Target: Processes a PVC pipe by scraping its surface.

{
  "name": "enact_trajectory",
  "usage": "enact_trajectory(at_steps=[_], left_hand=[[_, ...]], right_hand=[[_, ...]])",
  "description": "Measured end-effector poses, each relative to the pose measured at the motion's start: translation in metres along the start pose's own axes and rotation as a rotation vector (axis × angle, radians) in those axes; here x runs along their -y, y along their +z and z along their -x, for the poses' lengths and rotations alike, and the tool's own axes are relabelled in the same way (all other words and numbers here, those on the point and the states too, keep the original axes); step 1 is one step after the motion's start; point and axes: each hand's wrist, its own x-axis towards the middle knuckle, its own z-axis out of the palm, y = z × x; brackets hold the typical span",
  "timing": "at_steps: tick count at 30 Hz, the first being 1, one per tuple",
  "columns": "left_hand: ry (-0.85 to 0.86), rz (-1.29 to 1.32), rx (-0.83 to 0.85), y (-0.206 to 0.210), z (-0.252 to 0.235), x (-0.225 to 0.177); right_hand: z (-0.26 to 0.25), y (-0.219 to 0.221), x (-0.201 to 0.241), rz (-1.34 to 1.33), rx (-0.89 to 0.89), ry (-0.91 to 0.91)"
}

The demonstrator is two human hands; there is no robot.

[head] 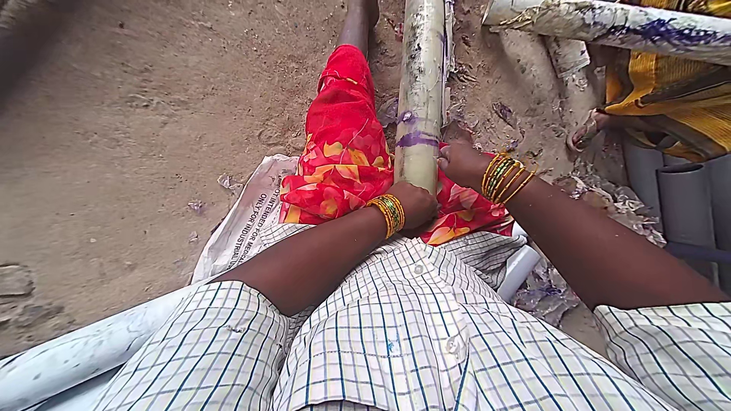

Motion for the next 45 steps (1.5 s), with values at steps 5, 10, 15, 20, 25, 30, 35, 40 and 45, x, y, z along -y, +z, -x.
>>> enact_trajectory(at_steps=[5, 10, 15, 20, 25, 30, 35, 40, 45], left_hand=[[-0.008, -0.003, 0.006, 0.0, 0.0, -0.001], [-0.015, 0.004, 0.006, -0.001, 0.003, -0.001], [-0.023, 0.015, -0.001, -0.001, 0.003, -0.003], [-0.024, 0.011, -0.012, 0.0, 0.003, -0.002], [-0.023, 0.008, -0.031, 0.003, 0.002, -0.001], [-0.044, -0.002, -0.01, 0.001, 0.003, -0.004], [-0.06, 0.018, -0.014, 0.001, 0.003, -0.004], [-0.057, 0.023, -0.029, 0.004, 0.003, -0.003], [-0.063, 0.027, -0.029, 0.003, 0.005, -0.004]], right_hand=[[0.004, 0.003, 0.002, 0.034, 0.013, -0.013], [0.012, 0.009, 0.002, 0.012, 0.027, -0.012], [0.019, 0.015, 0.001, 0.004, 0.051, -0.009], [0.021, 0.021, -0.001, -0.003, 0.051, -0.024], [0.023, 0.025, -0.002, -0.025, 0.059, -0.025], [0.027, 0.027, -0.002, -0.015, 0.08, -0.031], [0.035, 0.028, 0.002, 0.005, 0.097, -0.033], [0.038, 0.034, 0.001, -0.019, 0.113, -0.043], [0.041, 0.042, -0.005, -0.077, 0.154, -0.061]])
